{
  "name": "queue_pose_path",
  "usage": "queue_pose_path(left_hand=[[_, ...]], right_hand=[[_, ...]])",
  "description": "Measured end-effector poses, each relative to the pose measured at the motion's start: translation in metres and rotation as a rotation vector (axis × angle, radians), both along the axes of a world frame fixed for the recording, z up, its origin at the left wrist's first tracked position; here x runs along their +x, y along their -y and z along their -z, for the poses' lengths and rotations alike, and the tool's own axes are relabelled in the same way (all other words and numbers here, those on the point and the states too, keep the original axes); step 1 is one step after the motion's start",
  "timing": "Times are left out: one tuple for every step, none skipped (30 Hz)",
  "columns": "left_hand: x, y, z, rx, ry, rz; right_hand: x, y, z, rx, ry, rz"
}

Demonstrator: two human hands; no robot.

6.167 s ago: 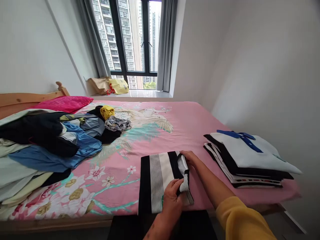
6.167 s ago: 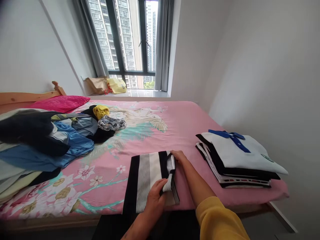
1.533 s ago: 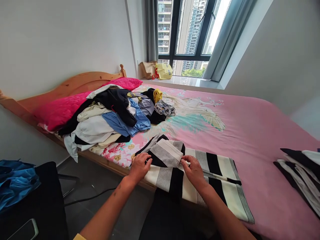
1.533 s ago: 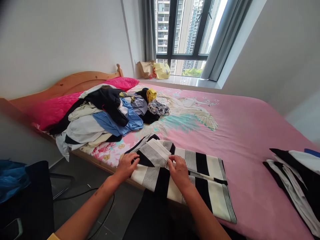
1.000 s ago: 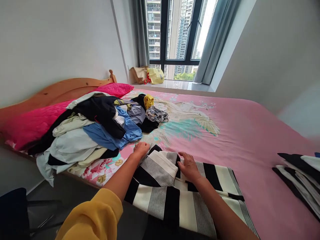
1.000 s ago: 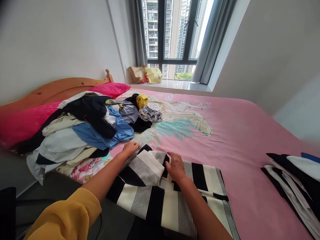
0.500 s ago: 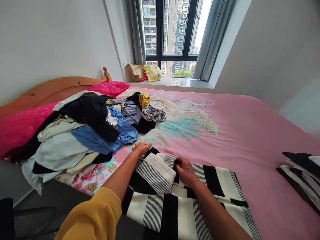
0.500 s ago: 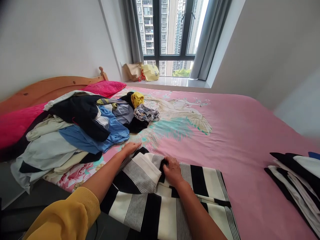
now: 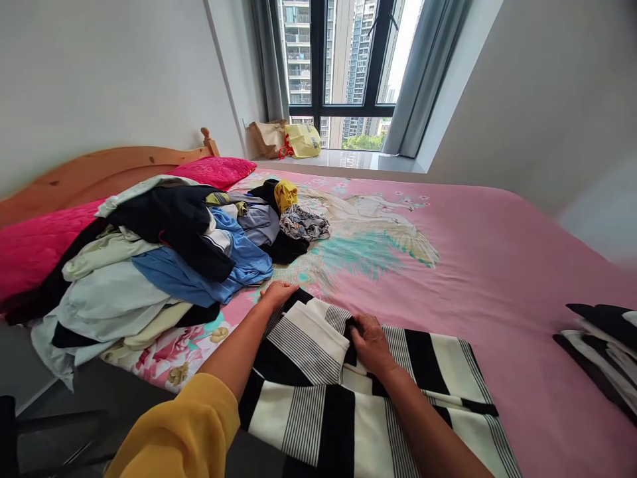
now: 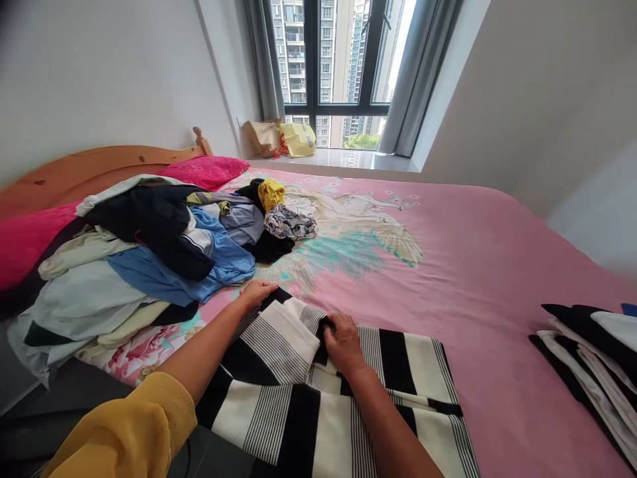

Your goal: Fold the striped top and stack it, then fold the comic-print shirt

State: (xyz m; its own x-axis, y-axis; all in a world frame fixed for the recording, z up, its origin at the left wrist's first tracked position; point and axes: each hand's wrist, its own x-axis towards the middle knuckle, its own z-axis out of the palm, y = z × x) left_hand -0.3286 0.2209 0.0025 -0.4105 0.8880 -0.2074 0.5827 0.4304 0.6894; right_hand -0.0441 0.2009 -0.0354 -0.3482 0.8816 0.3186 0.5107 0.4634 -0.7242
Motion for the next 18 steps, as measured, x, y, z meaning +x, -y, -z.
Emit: queue_pose_path(left_hand=[[0.001,0.001,0.002,-0.003,-0.036,-0.018],[0.002,0.001,0.004,-0.004,-0.072,-0.033],[0.002,0.002,0.006,-0.002,-0.103,-0.039],[0.003,0.003,0.008,0.003,-0.124,-0.037],[0.003,0.004,0.009,0.008,-0.141,-0.031],[0.003,0.005,0.01,0.012,-0.153,-0.021],[0.002,0.006,0.01,0.014,-0.162,-0.011],[0.002,0.008,0.01,0.017,-0.171,-0.004],[0.002,0.009,0.01,0.023,-0.181,0.002],[0.002,0.01,0.01,0.031,-0.193,0.005],[0.003,0.011,0.01,0.044,-0.207,0.004],[0.004,0.012,0.011,0.06,-0.222,0.002],[0.005,0.013,0.012,0.08,-0.236,-0.003],[0.006,0.013,0.012,0.099,-0.246,-0.01],[0.007,0.014,0.013,0.117,-0.252,-0.018],[0.008,0.015,0.013,0.134,-0.254,-0.027],[0.008,0.015,0.014,0.148,-0.249,-0.035],[0.008,0.015,0.014,0.159,-0.239,-0.044]], right_hand=[[0.0,0.0,-0.001,0.003,-0.007,0.004],[0.0,0.0,-0.002,0.003,-0.016,0.012],[0.0,0.0,-0.003,0.0,-0.026,0.024],[0.001,0.0,-0.004,-0.009,-0.034,0.037],[0.001,0.0,-0.005,-0.023,-0.039,0.052],[0.001,-0.001,-0.005,-0.041,-0.041,0.066],[0.001,-0.003,-0.007,-0.062,-0.041,0.077],[0.001,-0.004,-0.008,-0.089,-0.04,0.081],[0.001,-0.006,-0.009,-0.119,-0.04,0.078],[0.0,-0.008,-0.011,-0.148,-0.039,0.067],[0.0,-0.01,-0.012,-0.171,-0.032,0.051],[0.0,-0.012,-0.013,-0.189,-0.017,0.032],[0.0,-0.013,-0.014,-0.2,0.003,0.016],[0.0,-0.014,-0.015,-0.203,0.023,0.005],[0.0,-0.014,-0.015,-0.204,0.037,0.001],[-0.001,-0.014,-0.016,-0.206,0.036,0.008],[-0.001,-0.012,-0.016,-0.205,0.018,0.027],[-0.001,-0.01,-0.016,-0.193,-0.012,0.054]])
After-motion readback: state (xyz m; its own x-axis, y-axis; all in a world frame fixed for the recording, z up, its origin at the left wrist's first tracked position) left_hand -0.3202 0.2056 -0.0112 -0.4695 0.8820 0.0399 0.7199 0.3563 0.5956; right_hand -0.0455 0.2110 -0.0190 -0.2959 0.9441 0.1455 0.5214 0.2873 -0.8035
